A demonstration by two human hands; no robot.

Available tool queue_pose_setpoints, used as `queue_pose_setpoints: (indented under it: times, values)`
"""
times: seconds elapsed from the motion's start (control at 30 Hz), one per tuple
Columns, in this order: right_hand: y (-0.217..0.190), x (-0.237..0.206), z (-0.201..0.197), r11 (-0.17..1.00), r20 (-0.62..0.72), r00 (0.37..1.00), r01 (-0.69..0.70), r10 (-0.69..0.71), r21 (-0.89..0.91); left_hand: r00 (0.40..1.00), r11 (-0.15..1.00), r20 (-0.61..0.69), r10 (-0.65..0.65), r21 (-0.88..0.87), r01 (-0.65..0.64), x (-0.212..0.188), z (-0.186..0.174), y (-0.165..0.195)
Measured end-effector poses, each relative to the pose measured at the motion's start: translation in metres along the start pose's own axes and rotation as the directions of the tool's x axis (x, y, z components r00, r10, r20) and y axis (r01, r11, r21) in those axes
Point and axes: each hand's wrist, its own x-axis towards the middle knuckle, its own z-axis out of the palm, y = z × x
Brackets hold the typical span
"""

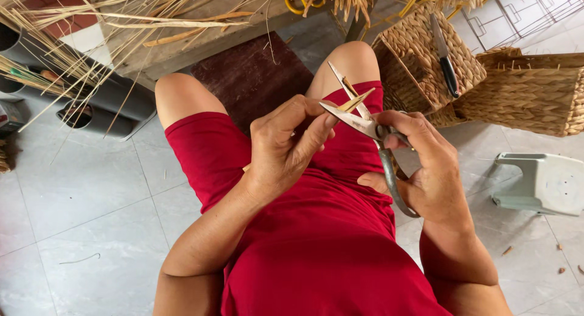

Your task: The person sits on the floor and trims dried palm-leaf strips with scissors, cutting off ends and splitting strips one at a time on their lap. They gather bundles of the fiber, move a small stool aside, and place trimmed strips on the workbench.

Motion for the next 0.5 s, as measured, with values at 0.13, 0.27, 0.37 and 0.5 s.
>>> queue_pose_setpoints:
  times: [0.13, 0.27, 0.37, 0.5]
  values:
    - [0.004, -0.004, 0.001, 0.999, 0.007, 1.0, -0.03, 0.03, -0.022, 0.993, 0.99, -0.037, 0.115, 0.09, -0.112, -0.002, 0.002, -0.003]
    - [0.016, -0.013, 0.005, 0.99, -0.007, 0.991, -0.136, 0.137, 0.031, 1.0, 1.0, 0.014, 0.025, -0.017, -0.025, -0.003, 0.001, -0.003]
    - [0.027, -0.022, 0.005, 0.983, -0.006, 0.986, -0.168, 0.169, 0.078, 0.995, 0.992, 0.085, -0.048, -0.116, 0.057, -0.003, -0.003, -0.003]
    - [0.041, -0.026, 0.008, 0.982, -0.036, 0.985, -0.162, 0.166, 0.095, 0.984, 0.975, 0.132, -0.118, -0.173, 0.14, -0.002, -0.004, -0.004]
